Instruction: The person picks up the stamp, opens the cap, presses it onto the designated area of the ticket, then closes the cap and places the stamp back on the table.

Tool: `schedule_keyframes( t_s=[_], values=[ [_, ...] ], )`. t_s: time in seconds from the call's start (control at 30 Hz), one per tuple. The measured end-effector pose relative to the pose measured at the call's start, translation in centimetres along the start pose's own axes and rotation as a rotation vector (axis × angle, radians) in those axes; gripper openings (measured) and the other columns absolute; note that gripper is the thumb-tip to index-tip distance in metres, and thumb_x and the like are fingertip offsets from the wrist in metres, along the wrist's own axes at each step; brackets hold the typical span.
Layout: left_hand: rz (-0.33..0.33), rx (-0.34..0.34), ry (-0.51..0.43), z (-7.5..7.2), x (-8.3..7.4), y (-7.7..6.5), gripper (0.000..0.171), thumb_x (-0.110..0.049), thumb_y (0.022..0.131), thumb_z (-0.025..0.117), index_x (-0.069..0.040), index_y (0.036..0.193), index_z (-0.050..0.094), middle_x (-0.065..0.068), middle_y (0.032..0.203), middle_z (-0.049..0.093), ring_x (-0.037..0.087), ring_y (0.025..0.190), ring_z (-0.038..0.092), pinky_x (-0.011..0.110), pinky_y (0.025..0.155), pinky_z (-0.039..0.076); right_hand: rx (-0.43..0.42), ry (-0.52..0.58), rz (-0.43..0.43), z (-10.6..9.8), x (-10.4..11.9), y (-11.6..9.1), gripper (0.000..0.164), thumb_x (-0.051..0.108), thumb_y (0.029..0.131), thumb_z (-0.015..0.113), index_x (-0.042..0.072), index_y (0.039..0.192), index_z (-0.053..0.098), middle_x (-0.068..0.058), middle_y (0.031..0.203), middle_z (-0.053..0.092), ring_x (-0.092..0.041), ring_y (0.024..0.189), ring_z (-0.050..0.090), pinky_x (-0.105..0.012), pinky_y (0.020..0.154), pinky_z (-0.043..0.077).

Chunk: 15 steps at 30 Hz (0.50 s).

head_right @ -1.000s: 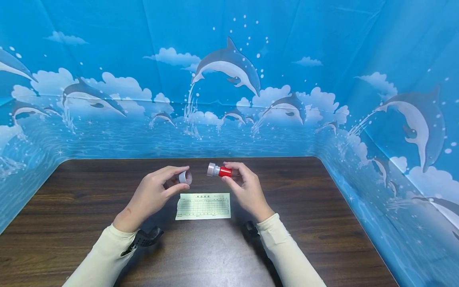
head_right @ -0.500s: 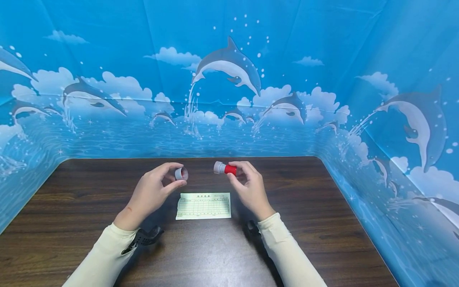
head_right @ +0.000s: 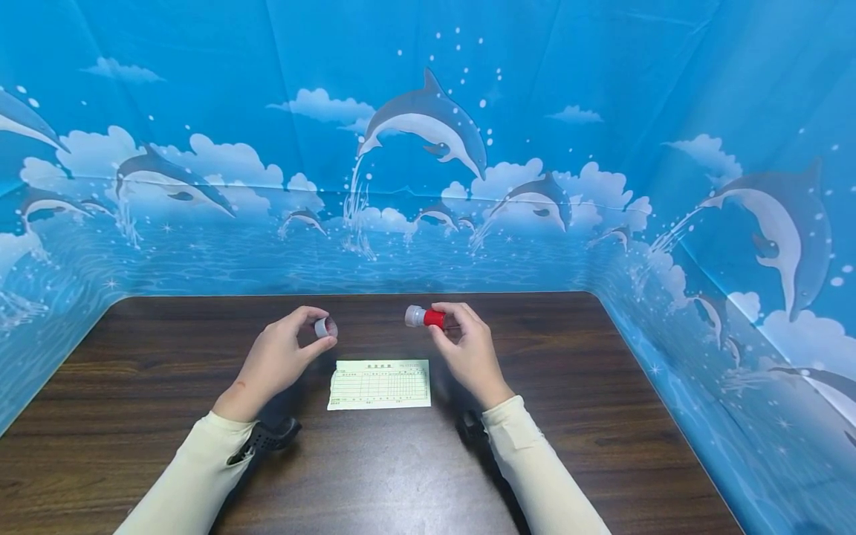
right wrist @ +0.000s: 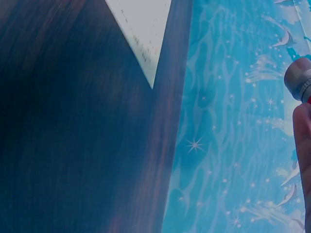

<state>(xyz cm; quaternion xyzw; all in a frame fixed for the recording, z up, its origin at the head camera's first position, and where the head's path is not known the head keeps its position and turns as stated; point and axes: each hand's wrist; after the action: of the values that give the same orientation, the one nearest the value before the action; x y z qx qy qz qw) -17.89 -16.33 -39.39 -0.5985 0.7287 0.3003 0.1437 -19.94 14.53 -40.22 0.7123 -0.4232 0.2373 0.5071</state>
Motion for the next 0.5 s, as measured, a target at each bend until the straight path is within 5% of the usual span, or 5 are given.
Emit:
schedule_keyframes(
  t_s=[0.27,0.4,0.5],
  values=[
    [-0.136,0.048,0.033,0.3,2.6,0.4,0.044,-0.031,0.098,0.074,-0.005,0.132,0.062,0.017,0.121,0.071,0.037,0.110,0.065,0.056,0.095,0.050,0.024,-0.042,0.058,-0.3,-0.7,0.1,0.034,0.000,0.091,0.078,0.002,0.124,0.071,-0.013,0.112,0.069,-0.025,0.091,0.070,-0.030,0.079,0.062],
    [-0.161,0.059,0.051,0.4,3.8,0.5,0.041,-0.026,0.100,0.071,-0.001,0.130,0.061,0.019,0.116,0.072,0.040,0.118,0.063,0.060,0.120,0.026,0.033,-0.063,0.087,-0.6,-1.2,0.2,0.033,0.000,0.091,0.077,0.004,0.123,0.071,-0.011,0.111,0.070,-0.022,0.090,0.069,-0.022,0.080,0.059],
    [-0.180,0.058,0.072,0.3,4.5,0.4,0.038,-0.025,0.101,0.070,0.000,0.128,0.061,0.020,0.114,0.072,0.042,0.120,0.062,0.064,0.124,0.009,0.034,-0.062,0.100,-0.7,-1.6,0.2,0.034,-0.003,0.090,0.077,0.001,0.123,0.070,-0.013,0.110,0.070,-0.023,0.089,0.069,-0.020,0.080,0.059]
  ],
)
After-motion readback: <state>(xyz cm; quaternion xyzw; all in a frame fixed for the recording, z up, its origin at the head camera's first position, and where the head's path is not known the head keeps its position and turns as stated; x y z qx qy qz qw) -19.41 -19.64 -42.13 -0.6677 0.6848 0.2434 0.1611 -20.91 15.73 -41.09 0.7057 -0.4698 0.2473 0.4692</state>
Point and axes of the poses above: each hand's wrist, its own y-axis towards the middle knuckle, its own z-axis out of the palm, x = y × z
